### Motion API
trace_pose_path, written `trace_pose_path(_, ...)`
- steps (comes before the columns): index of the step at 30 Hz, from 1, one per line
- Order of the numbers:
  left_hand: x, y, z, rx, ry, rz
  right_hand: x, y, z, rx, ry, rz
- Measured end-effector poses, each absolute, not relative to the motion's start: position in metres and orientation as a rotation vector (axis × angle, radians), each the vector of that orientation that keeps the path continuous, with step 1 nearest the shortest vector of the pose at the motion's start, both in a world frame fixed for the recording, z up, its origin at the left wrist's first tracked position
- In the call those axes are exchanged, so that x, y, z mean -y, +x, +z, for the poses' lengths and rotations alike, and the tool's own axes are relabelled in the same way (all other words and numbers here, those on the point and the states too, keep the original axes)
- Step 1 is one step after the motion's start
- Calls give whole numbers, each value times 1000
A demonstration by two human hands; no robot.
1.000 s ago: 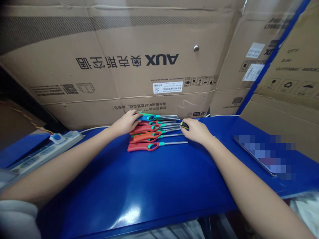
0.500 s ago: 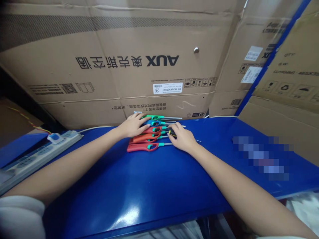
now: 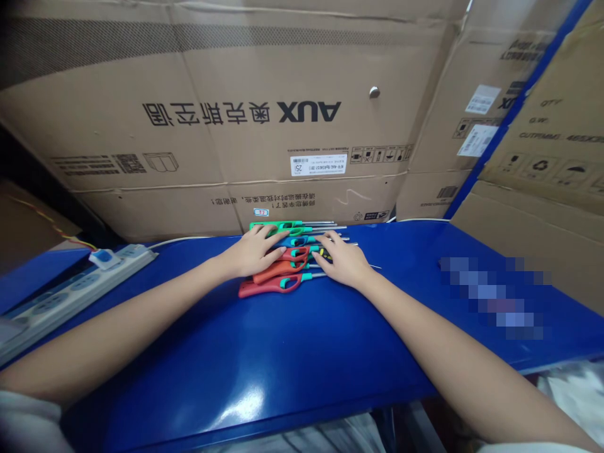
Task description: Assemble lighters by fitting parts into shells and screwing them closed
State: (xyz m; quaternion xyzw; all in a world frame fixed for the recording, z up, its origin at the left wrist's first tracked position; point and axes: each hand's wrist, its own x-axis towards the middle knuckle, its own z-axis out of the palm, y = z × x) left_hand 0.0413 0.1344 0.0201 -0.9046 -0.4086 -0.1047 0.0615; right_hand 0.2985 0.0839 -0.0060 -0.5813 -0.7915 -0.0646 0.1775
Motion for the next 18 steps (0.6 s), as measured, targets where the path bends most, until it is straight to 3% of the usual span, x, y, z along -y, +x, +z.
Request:
trace_pose_path(13,-95,33,23,1343,-2881,-135,-73,302,11,2521,-1483,-18)
trace_pose_path(18,-51,32,22,1083,-2912,-227,-65,298,19,2580,-1564,-139)
